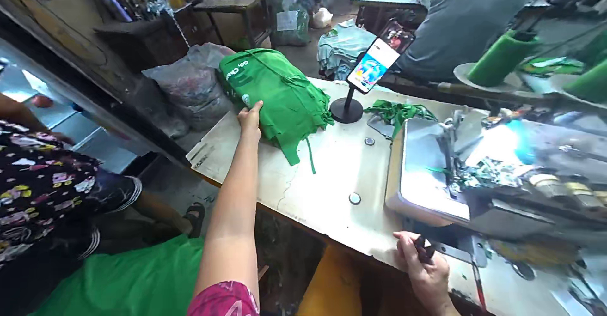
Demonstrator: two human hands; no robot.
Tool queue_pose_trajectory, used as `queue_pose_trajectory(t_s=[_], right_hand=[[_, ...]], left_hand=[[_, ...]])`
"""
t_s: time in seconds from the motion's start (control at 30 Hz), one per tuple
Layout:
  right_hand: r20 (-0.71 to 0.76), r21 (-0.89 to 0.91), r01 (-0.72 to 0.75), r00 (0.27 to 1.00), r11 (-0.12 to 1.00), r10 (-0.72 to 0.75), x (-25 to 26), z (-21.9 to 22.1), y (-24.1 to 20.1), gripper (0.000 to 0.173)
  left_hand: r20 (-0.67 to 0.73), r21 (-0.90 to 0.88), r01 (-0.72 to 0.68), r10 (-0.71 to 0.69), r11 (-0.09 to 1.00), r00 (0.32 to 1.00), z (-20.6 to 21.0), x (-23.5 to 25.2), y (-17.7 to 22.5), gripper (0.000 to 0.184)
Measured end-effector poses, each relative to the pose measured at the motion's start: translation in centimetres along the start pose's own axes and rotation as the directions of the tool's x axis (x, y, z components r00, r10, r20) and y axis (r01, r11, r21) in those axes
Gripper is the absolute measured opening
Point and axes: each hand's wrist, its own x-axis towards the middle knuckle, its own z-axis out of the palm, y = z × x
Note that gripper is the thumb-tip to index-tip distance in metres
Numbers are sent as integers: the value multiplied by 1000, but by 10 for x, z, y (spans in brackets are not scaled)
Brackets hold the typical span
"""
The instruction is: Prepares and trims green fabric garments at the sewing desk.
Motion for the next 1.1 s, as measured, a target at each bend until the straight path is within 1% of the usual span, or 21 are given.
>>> queue_pose_trajectory(t_s=[0.07, 0.13, 0.2, 0.27, 0.3, 0.33, 0.4, 0.43, 0.47, 0.5, 0.53, 0.57, 0.6, 0.67, 0.7, 0.73, 0.8, 0.87, 0.93, 1.0, 1.1], right_hand=[[-17, -10, 31, 999, 999, -31, 1, 0, 2, 30], [-28, -36, 57, 998, 998, -58, 2, 1, 3, 32], [-31, -56, 61, 998, 997, -63, 2, 2, 2, 33], [-29, -56, 51, 998, 997, -53, 2, 2, 1, 35], [-28, -45, 43, 999, 998, -45, 2, 2, 1, 35], [-24, -31, 36, 999, 999, -37, 2, 2, 1, 35], [-16, -11, 26, 1000, 1000, -26, 2, 1, 0, 35], [-9, -6, 25, 1000, 1000, -25, 2, 0, -1, 35], [-4, -2, 25, 1000, 1000, -25, 3, 0, -2, 35], [2, -1, 25, 1000, 1000, -25, 4, 0, -3, 35], [9, -3, 23, 1000, 1000, -22, 5, -1, -5, 35], [12, -7, 17, 1000, 1000, -17, 6, 0, -7, 34], [11, -16, 9, 1000, 1000, -9, 7, 0, -8, 33], [11, -54, 6, 1000, 999, -6, 9, 4, -9, 32], [21, -85, 20, 1000, 996, -18, 9, 5, -9, 31], [35, -134, 46, 999, 990, -41, 10, 7, -8, 30], [72, -236, 105, 993, 966, -91, 10, 10, -6, 29], [98, -284, 143, 988, 948, -120, 9, 11, -4, 29], [96, -265, 122, 990, 957, -100, 10, 9, -5, 30], [81, -213, 74, 995, 974, -58, 11, 6, -5, 31], [69, -159, 74, 996, 985, -63, 10, 6, -4, 31]], left_hand=[[12, 53, -90, 90, 995, 996, 6, -8, 8, 48], [46, 53, -147, 145, 988, 988, 14, -21, 21, 49], [106, -43, -133, 137, 990, 985, 24, -52, 36, 48], [187, -154, -62, 91, 986, 978, 28, -96, 42, 50], [239, -171, -25, 66, 985, 969, 26, -121, 39, 50], [303, -141, -4, 47, 990, 952, 21, -147, 29, 52], [455, 34, -10, -6, 999, 890, 5, -194, -6, 56], [539, 155, -26, -63, 988, 840, -5, -211, -23, 55], [618, 300, -78, -132, 951, 775, -14, -222, -37, 50], [672, 429, -151, -203, 890, 712, -24, -228, -45, 43], [698, 511, -241, -234, 825, 677, -33, -228, -48, 39], [697, 556, -307, -232, 772, 678, -43, -224, -46, 41], [677, 575, -348, -192, 741, 710, -49, -217, -41, 43], [618, 546, -416, -15, 727, 786, -54, -199, -32, 37], [591, 526, -447, 67, 724, 804, -52, -188, -28, 31], [575, 510, -483, 136, 712, 807, -47, -176, -25, 27], [593, 511, -569, 216, 645, 776, -32, -150, -21, 27], [628, 543, -641, 244, 542, 739, -13, -121, -22, 34], [638, 573, -666, 250, 478, 728, 4, -97, -29, 40], [624, 621, -633, 198, 462, 756, 17, -86, -43, 45], [573, 681, -555, 124, 478, 810, 23, -96, -57, 48]])
